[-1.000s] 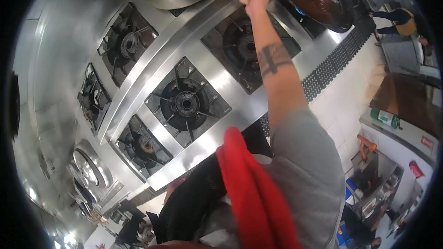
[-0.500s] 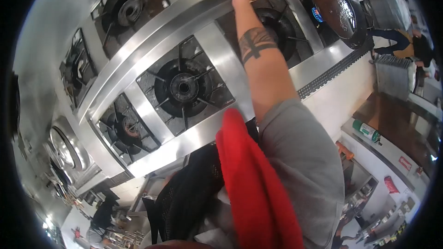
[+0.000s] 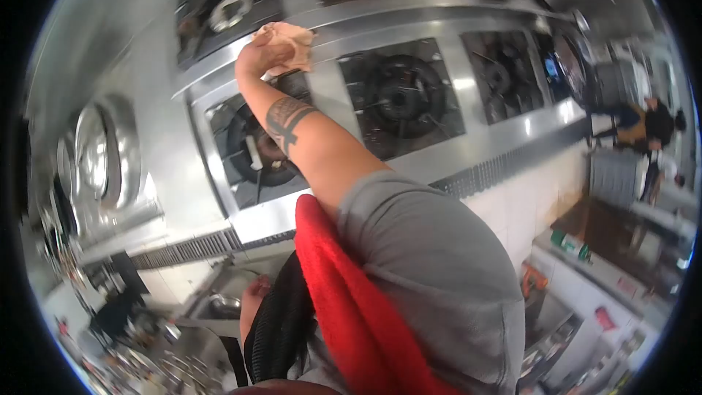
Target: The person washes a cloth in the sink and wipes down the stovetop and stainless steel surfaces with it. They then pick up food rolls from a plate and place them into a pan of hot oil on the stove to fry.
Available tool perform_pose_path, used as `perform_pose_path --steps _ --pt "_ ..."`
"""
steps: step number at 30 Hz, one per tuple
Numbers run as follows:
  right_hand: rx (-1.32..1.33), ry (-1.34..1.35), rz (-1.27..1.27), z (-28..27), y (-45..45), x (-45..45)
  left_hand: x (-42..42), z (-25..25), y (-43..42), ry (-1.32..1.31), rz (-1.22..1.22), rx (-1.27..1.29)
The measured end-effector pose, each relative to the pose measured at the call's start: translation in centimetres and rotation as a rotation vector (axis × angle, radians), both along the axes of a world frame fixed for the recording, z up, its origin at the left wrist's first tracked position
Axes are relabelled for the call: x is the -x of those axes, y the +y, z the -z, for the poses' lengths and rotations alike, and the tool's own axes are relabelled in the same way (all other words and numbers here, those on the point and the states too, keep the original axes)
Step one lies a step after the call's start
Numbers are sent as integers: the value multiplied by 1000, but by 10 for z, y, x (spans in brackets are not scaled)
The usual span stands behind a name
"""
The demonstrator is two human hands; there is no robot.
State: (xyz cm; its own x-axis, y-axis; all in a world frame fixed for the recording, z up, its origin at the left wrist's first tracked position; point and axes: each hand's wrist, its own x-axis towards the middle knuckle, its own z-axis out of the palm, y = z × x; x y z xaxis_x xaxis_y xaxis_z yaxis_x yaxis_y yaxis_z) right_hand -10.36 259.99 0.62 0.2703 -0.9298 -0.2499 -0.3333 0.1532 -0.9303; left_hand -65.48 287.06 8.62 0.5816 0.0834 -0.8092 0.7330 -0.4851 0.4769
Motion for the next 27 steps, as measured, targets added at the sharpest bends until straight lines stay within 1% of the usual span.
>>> perform_pose_path --steps 1,3,5,7,8,10,11,12,13,14,16,17,18,19,20,21,22,23,24,25,26,27 --pt "-131 -5 -97 -22 45 9 17 -1 14 -4 -54 -4" --pt "-268 11 -238 -38 121 12 43 -3 35 -11 -161 -17" --pt "-474 -52 -385 -51 175 17 58 -13 39 -15 -196 -41" --pt "-795 -177 -555 -64 205 23 70 -20 36 -17 -199 -73" --pt "-964 -239 -640 -70 213 25 77 -15 38 -29 -219 -66" --pt "-1209 -388 -849 -91 218 32 83 -4 39 -43 -212 -3" --pt "-1281 -466 -968 -101 213 36 82 -1 39 -57 -224 8" --pt "-1297 -604 -1166 -106 207 34 72 -4 36 -73 -194 17" --pt "-1301 -677 -1299 -121 191 38 66 -5 33 -92 -161 25" --pt "-1295 -755 -1433 -143 166 45 66 6 38 -112 -157 36" --pt "-1449 -813 -1344 -239 102 108 54 41 47 -95 -127 81" --pt "-1511 -848 -1331 -253 79 125 38 40 43 -118 -113 94" --pt "-1460 -925 -1433 -251 65 127 16 33 38 -179 -40 86" --pt "-1468 -922 -1464 -249 47 130 -1 27 34 -238 41 75" --pt "-1477 -918 -1494 -262 31 139 -21 29 29 -251 34 170" --pt "-1553 -829 -1457 -272 12 152 -39 29 25 -262 67 179" --pt "-1519 -846 -1415 -290 -4 167 -71 3 13 -284 191 139" --pt "-1500 -865 -1407 -294 -27 170 -91 -12 2 -305 308 95" --pt "-1487 -933 -1399 -296 -52 172 -104 2 -2 -496 374 66" --pt "-1477 -999 -1390 -293 -77 173 -118 -7 -17 -500 388 66" --pt "-1384 -1076 -1416 -276 -102 169 -135 -17 -30 -457 318 106" --pt "-1375 -1097 -1402 -267 -127 171 -150 -26 -42 -415 253 141"
